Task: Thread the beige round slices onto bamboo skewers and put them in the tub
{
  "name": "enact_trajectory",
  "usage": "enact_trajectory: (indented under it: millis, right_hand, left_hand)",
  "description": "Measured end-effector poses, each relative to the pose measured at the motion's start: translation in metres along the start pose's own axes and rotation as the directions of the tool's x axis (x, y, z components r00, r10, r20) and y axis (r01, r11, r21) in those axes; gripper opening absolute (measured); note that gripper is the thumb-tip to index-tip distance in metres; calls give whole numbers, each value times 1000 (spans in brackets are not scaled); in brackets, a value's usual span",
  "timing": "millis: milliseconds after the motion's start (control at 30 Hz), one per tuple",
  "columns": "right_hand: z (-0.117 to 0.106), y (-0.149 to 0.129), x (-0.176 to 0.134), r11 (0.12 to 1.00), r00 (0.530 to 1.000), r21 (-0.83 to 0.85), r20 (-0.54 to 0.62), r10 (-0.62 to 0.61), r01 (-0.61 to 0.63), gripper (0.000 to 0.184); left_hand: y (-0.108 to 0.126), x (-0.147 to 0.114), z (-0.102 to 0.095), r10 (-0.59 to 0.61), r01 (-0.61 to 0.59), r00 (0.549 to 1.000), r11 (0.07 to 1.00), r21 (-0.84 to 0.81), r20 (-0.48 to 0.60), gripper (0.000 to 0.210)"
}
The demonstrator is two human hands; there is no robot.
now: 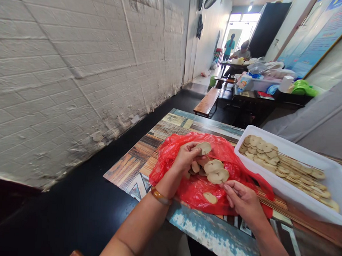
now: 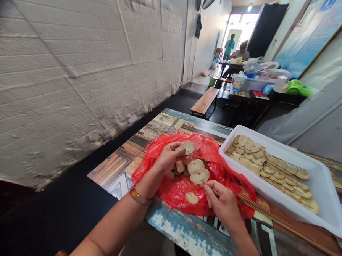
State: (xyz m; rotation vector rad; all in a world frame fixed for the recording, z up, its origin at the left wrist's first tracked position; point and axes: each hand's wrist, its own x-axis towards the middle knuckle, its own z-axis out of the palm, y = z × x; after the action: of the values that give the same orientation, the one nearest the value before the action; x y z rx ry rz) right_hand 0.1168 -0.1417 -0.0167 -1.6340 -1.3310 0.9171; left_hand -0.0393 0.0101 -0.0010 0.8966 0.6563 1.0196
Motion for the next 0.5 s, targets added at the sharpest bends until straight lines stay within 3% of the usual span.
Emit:
enact_trajectory:
  millis: [133, 500]
  right_hand:
    - [-1, 1, -1, 997, 999, -66, -12, -30, 29, 30]
    - [8, 10, 2, 988, 987, -134, -127, -94, 76, 34]
  left_hand:
    - [2, -2, 0, -55, 57, 998, 995, -82, 23, 34]
    - [2, -6, 1, -85, 95, 994, 986, -140, 75, 30]
